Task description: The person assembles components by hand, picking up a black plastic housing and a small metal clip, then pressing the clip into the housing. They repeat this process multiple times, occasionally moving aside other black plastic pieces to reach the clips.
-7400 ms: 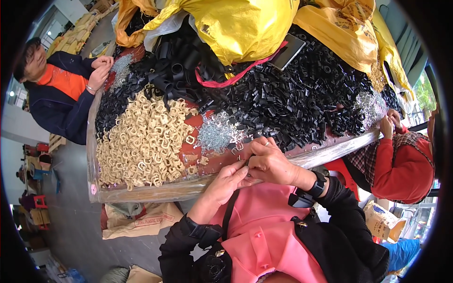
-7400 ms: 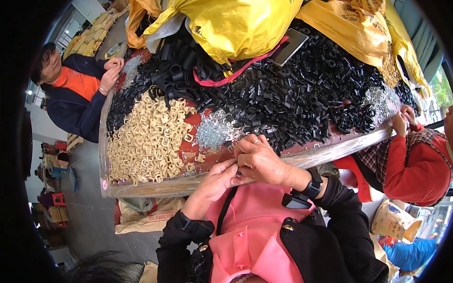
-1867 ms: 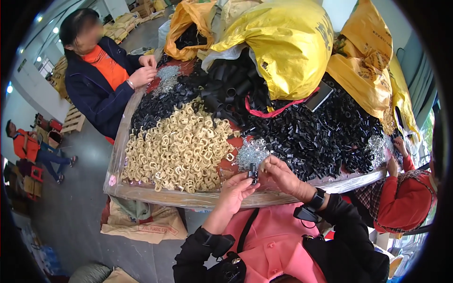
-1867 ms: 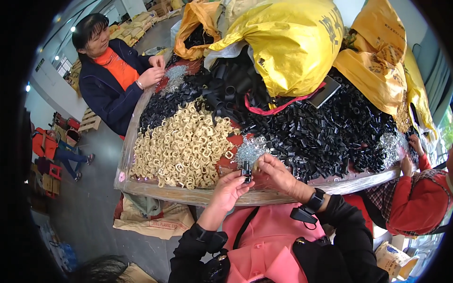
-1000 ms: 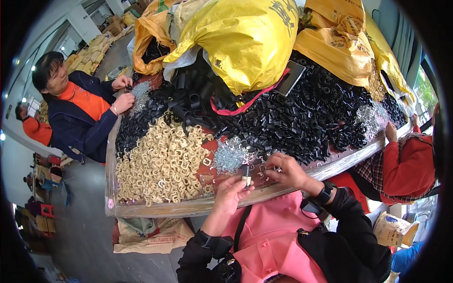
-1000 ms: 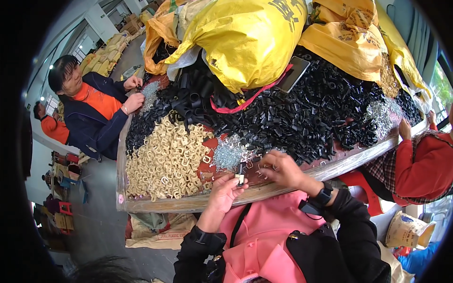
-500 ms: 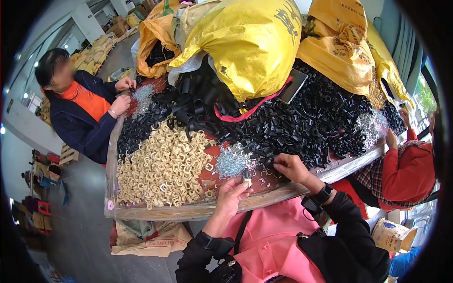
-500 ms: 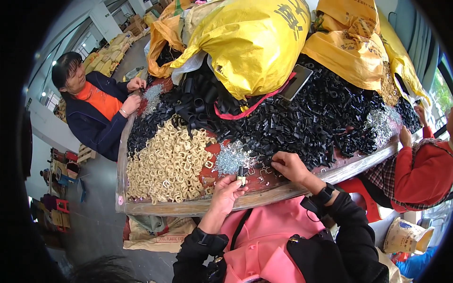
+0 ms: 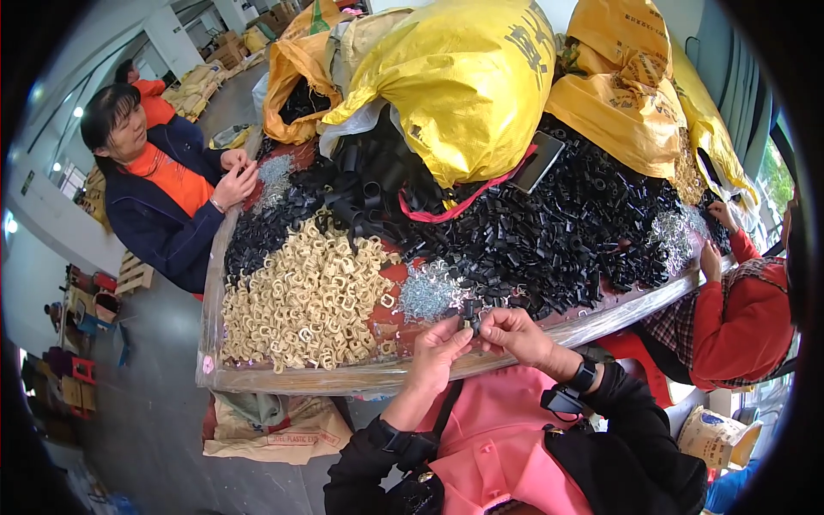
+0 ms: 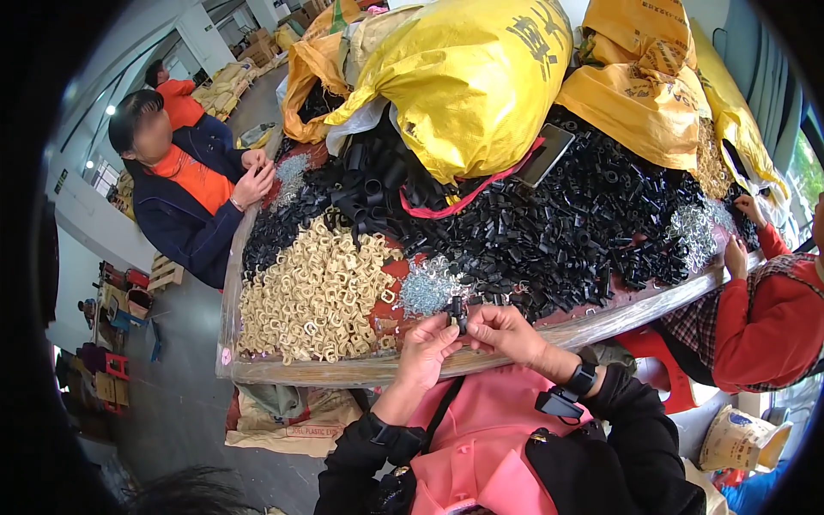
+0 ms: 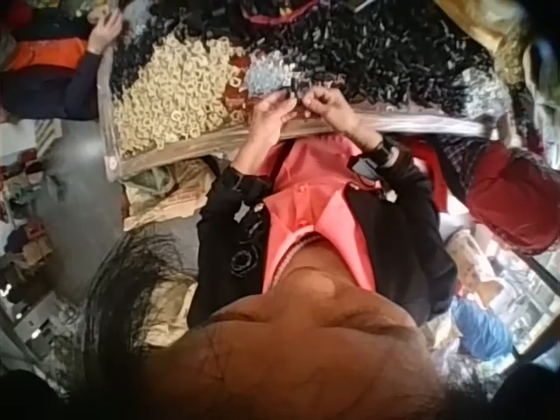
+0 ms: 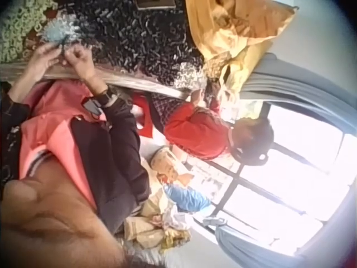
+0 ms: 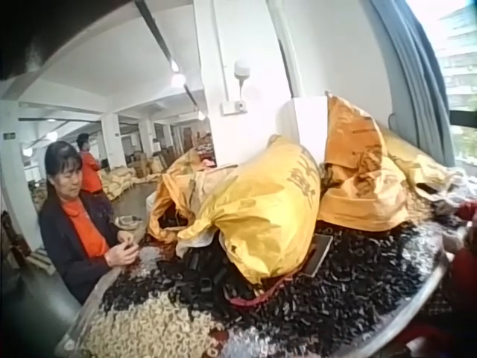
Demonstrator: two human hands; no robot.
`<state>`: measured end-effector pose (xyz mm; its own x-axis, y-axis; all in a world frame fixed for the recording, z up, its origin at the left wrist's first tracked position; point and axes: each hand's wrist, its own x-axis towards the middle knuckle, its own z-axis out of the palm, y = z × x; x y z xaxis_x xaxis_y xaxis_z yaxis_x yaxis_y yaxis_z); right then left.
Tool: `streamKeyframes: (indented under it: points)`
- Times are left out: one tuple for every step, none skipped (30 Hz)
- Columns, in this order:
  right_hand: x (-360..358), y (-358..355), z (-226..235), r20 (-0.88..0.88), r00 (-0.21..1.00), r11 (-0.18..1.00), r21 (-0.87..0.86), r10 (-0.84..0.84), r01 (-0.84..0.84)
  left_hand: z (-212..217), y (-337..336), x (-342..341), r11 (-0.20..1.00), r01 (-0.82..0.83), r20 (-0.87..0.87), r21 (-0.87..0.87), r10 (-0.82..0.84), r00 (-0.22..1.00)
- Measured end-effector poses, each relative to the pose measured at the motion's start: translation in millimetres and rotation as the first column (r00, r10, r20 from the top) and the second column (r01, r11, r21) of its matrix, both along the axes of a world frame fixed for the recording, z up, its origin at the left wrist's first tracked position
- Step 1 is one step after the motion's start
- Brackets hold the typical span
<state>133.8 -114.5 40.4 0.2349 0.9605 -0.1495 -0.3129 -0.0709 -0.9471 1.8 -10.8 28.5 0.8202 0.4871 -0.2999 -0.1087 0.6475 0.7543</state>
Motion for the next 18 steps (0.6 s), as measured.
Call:
streamKeyframes:
  points:
    - [-1.7,-0.5,0.4,0.056,0.998,1.0,0.014,0.012,-0.013,0.6,-0.6,0.4,1.0,0.005,0.005,-0.003,-0.005,1.0]
    - [-3.2,-0.9,0.8,0.113,0.993,0.999,0.027,0.023,-0.026,1.2,-0.9,0.6,1.0,0.009,0.01,-0.006,-0.009,1.0]
    - [-4.4,-1.1,0.5,0.169,0.985,0.998,0.04,0.033,-0.041,1.3,-0.8,0.8,1.0,0.013,0.015,-0.009,-0.013,1.0]
    - [-5.7,-1.1,0.1,0.17,0.985,0.998,0.043,0.033,-0.04,1.5,-0.7,0.6,1.0,0.014,0.017,-0.006,-0.014,1.0]
    - [-7.1,-1.0,-0.3,0.217,0.976,0.999,0.033,0.019,-0.027,1.8,-0.8,-0.3,1.0,0.025,0.009,-0.006,-0.025,1.0]
    - [-8.3,-0.8,-0.4,0.263,0.965,1.0,0.025,0.005,-0.012,2.1,-1.0,-1.4,0.999,0.036,0.002,-0.006,-0.036,0.999]
    - [-9.1,-0.5,-0.2,0.309,0.951,1.0,0.018,-0.008,0.003,2.6,-1.1,-2.5,0.999,0.047,-0.005,-0.005,-0.047,0.999]
    - [-9.1,0.2,0.9,0.313,0.95,1.0,0.023,-0.009,0.002,2.9,-0.5,-3.5,0.999,0.046,-0.001,0.0,-0.046,0.999]
    - [-8.9,0.4,2.8,0.341,0.94,1.0,0.012,-0.016,0.013,3.1,0.1,-4.8,0.998,0.068,0.012,-0.018,-0.067,0.998]
    - [-8.5,0.8,4.7,0.37,0.929,1.0,0.0,-0.022,0.023,3.3,0.8,-6.1,0.995,0.089,0.026,-0.036,-0.088,0.996]
    - [-8.1,1.8,5.7,0.398,0.917,0.999,-0.011,-0.027,0.035,3.5,2.1,-6.9,0.992,0.111,0.04,-0.054,-0.109,0.993]
    - [-7.7,3.5,5.8,0.401,0.916,0.999,-0.008,-0.027,0.033,4.0,4.3,-7.7,0.993,0.109,0.044,-0.05,-0.107,0.993]
    - [-7.9,5.3,5.8,0.427,0.904,0.999,-0.005,-0.031,0.037,4.7,6.9,-9.4,0.989,0.141,0.044,-0.032,-0.14,0.989]
    - [-8.0,7.2,5.5,0.452,0.891,0.999,-0.004,-0.034,0.04,5.0,9.6,-11.1,0.985,0.172,0.043,-0.015,-0.171,0.984]
    - [-8.2,9.4,5.0,0.477,0.878,0.999,-0.003,-0.035,0.042,4.8,12.0,-12.5,0.979,0.202,0.042,0.001,-0.202,0.978]
    - [-8.2,11.7,4.4,0.48,0.877,0.999,-0.004,-0.03,0.037,3.9,13.8,-13.7,0.98,0.197,0.045,0.001,-0.197,0.979]
    - [-8.2,14.2,3.6,0.514,0.858,1.0,-0.01,-0.02,0.03,2.5,15.5,-15.2,0.978,0.208,0.038,0.005,-0.208,0.977]
    - [-7.8,16.3,3.5,0.548,0.836,1.0,-0.017,-0.011,0.024,2.1,17.1,-15.9,0.976,0.219,0.034,0.008,-0.219,0.975]
